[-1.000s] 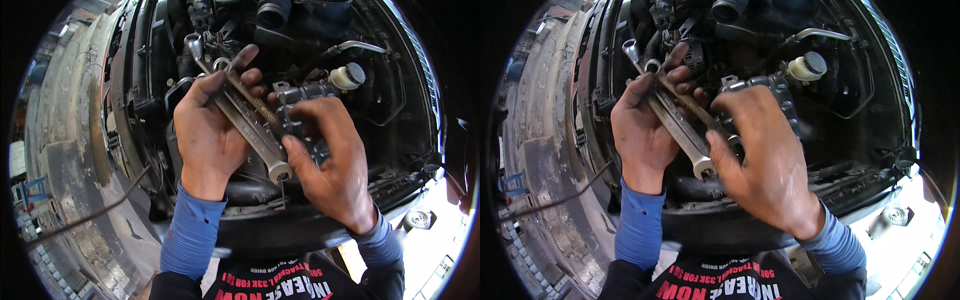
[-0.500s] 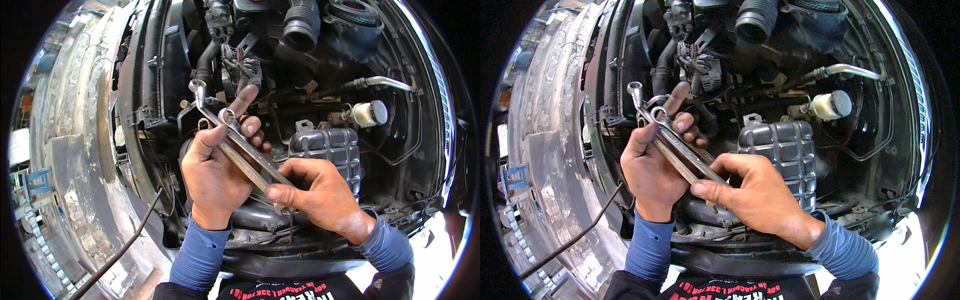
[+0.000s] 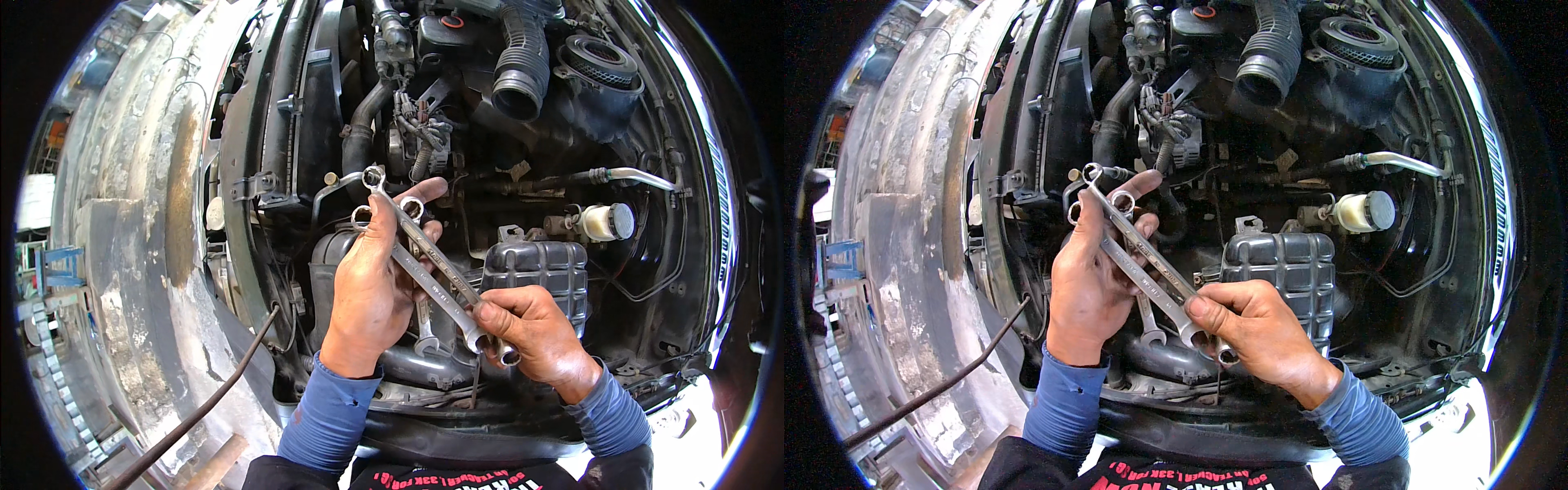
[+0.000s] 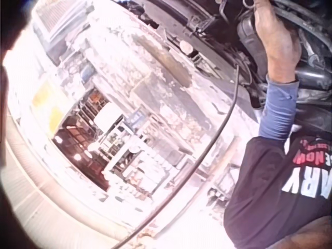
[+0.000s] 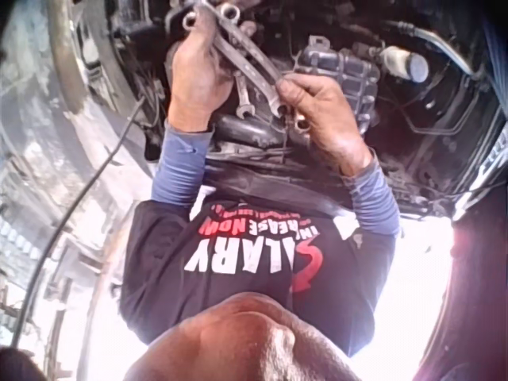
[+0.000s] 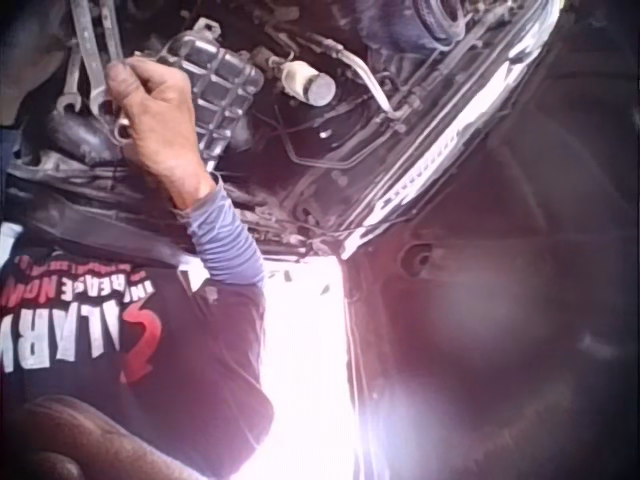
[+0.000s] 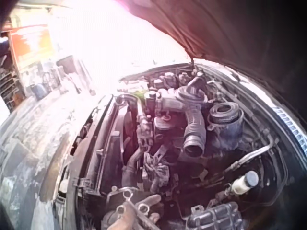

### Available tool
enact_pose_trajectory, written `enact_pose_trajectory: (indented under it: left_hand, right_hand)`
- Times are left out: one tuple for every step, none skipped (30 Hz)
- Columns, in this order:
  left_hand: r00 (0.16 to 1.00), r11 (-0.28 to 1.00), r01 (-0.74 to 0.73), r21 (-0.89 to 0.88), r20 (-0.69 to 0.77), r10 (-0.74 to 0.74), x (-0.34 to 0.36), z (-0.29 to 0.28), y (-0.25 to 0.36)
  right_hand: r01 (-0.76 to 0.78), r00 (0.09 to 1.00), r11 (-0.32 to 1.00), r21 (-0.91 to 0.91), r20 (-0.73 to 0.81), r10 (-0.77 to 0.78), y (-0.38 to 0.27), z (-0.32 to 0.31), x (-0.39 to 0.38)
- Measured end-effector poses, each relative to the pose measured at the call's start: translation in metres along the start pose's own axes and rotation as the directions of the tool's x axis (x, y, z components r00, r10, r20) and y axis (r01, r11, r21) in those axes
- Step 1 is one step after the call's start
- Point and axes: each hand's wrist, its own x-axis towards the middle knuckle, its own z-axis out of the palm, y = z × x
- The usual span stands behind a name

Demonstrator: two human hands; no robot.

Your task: The person works on a car engine with the hood open, using wrenches to loosen and tighten bolts on engine components. They place a protective mat over the front fender, retrieve tools from a nearby bench, and repeatedly adjust parts within the engine bay.

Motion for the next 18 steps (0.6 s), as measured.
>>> enact_pose_trajectory:
  left_hand:
    - [1.0, 1.0, 0.005, 0.019, -0.006, -0.004, 0.001, 0.0, 0.001]
    - [0.999, 0.999, -0.02, 0.026, -0.027, 0.021, 0.0, 0.002, 0.003]
    - [0.997, 0.998, -0.037, 0.042, -0.064, 0.04, -0.001, 0.001, 0.005]
    - [0.995, 0.998, -0.041, 0.052, -0.085, 0.045, -0.002, -0.001, 0.004]
    - [0.993, 0.997, -0.043, 0.063, -0.105, 0.05, -0.002, -0.002, 0.003]
    - [0.979, 0.991, -0.102, 0.086, -0.167, 0.116, 0.0, -0.002, 0.003]
    - [0.97, 0.984, -0.143, 0.106, -0.18, 0.161, 0.003, -0.001, 0.0]
    - [0.958, 0.978, -0.161, 0.134, -0.216, 0.187, 0.003, 0.001, -0.001]
    - [0.945, 0.971, -0.177, 0.163, -0.249, 0.214, 0.002, 0.003, -0.001]
    - [0.94, 0.966, -0.179, 0.187, -0.257, 0.224, 0.003, 0.004, -0.002]
    - [0.936, 0.96, -0.181, 0.212, -0.263, 0.234, 0.003, 0.005, -0.003]
    - [0.933, 0.946, -0.193, 0.26, -0.248, 0.259, 0.004, 0.003, -0.004]
    - [0.924, 0.934, -0.189, 0.304, -0.268, 0.274, 0.003, 0.006, -0.004]
    - [0.919, 0.919, -0.177, 0.351, -0.275, 0.282, 0.004, 0.005, -0.005]
    - [0.91, 0.901, -0.17, 0.399, -0.287, 0.299, 0.003, 0.003, -0.003]
    - [0.9, 0.894, -0.169, 0.415, -0.305, 0.312, 0.0, 0.002, 0.001]
    - [0.896, 0.905, -0.166, 0.393, -0.324, 0.305, 0.0, 0.0, 0.003]
    - [0.898, 0.913, -0.166, 0.372, -0.326, 0.296, -0.002, -0.004, 0.006]
  right_hand:
    - [-0.008, 1.0, 1.0, -0.001, -0.01, 0.008, -0.002, 0.0, 0.0]
    - [-0.015, 1.0, 1.0, -0.001, -0.021, 0.015, -0.003, 0.001, -0.001]
    - [-0.021, 0.999, 1.0, 0.0, -0.033, 0.021, -0.005, 0.002, -0.001]
    - [-0.017, 0.999, 0.995, -0.096, -0.049, 0.013, -0.006, -0.001, -0.001]
    - [-0.018, 0.998, 0.982, -0.19, -0.065, 0.005, -0.008, -0.002, 0.0]
    - [0.049, 0.992, 0.953, -0.298, -0.097, -0.081, -0.01, 0.001, 0.002]
    - [0.152, 0.967, 0.893, -0.425, -0.122, -0.222, -0.011, 0.002, 0.001]
    - [0.269, 0.903, 0.757, -0.596, -0.117, -0.413, -0.007, 0.003, 0.004]
    - [0.342, 0.811, 0.573, -0.745, -0.074, -0.58, -0.003, 0.003, 0.005]
    - [0.29, 0.842, 0.585, -0.758, -0.09, -0.533, -0.008, 0.006, 0.0]
    - [0.244, 0.843, 0.524, -0.816, -0.089, -0.531, -0.007, 0.005, 0.002]
    - [0.241, 0.85, 0.516, -0.822, -0.078, -0.521, -0.011, 0.004, 0.002]
    - [0.237, 0.858, 0.508, -0.828, -0.067, -0.51, -0.016, 0.0, 0.002]
    - [0.242, 0.837, 0.479, -0.844, -0.069, -0.543, -0.017, -0.011, 0.003]
    - [0.254, 0.816, 0.446, -0.858, -0.058, -0.576, -0.019, -0.022, 0.006]
    - [0.18, 0.827, 0.411, -0.894, -0.089, -0.556, -0.031, -0.031, 0.008]
    - [0.085, 0.847, 0.44, -0.894, -0.168, -0.504, -0.04, -0.046, 0.01]
    - [0.044, 0.828, 0.354, -0.934, -0.164, -0.536, -0.044, -0.062, 0.012]
